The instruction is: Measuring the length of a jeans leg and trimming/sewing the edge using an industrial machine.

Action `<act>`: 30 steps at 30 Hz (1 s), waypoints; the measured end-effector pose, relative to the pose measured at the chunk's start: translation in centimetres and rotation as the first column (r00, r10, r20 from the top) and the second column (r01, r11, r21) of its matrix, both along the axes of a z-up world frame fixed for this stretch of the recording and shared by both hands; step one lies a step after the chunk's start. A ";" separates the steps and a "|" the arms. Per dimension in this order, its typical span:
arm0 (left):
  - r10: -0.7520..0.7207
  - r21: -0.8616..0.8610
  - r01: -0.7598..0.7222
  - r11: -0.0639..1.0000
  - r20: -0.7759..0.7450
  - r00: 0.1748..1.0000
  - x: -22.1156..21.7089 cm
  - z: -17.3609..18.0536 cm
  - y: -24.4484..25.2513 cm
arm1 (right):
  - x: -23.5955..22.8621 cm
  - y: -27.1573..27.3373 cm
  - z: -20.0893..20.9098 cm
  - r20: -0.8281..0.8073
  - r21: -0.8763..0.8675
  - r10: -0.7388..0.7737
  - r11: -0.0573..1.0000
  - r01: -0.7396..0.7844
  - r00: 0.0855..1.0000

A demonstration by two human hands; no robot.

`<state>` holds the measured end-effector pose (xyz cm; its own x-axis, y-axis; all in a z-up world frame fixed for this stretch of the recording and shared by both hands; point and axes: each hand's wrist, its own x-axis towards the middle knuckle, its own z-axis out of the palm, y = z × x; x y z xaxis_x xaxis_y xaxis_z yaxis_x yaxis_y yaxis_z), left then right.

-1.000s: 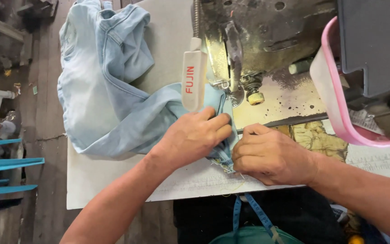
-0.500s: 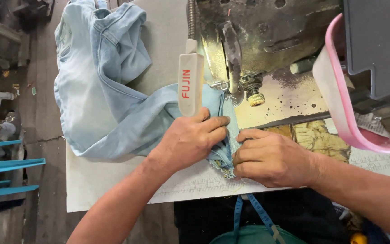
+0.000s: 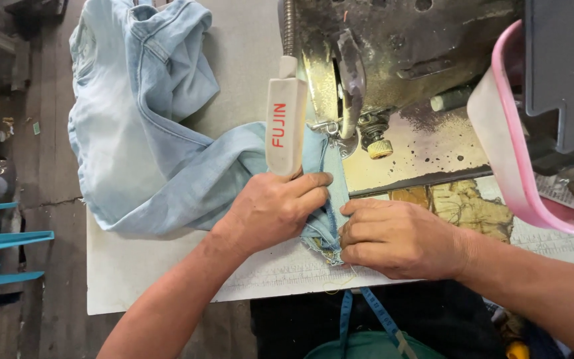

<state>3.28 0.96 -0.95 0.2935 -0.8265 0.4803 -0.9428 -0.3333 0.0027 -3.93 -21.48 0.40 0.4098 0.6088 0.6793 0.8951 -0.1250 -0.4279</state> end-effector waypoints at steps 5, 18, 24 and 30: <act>0.009 0.000 -0.009 1.000 0.006 1.000 -0.1 0.4 0.0 | 0.2 0.1 -0.6 0.010 0.008 0.033 0.999 -0.033 0.999; 0.073 0.004 -0.073 0.997 -0.011 0.997 -0.4 0.1 0.4 | 0.0 0.5 -0.5 0.121 -0.016 -0.084 0.996 0.086 0.989; 0.071 -0.005 -0.071 0.997 -0.019 0.997 -0.4 0.2 0.5 | 0.1 0.5 -0.8 0.008 0.002 -0.046 0.999 0.046 0.999; 0.072 -0.015 -0.074 0.997 -0.104 0.992 -0.4 0.8 1.0 | 0.2 0.6 0.6 -0.118 -0.076 0.021 0.997 -0.031 0.993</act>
<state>2.93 1.95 -0.14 0.4014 -0.7923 0.4595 -0.9104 -0.4001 0.1054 -3.73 -20.87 0.99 0.4669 0.6690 0.5783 0.8429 -0.1390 -0.5197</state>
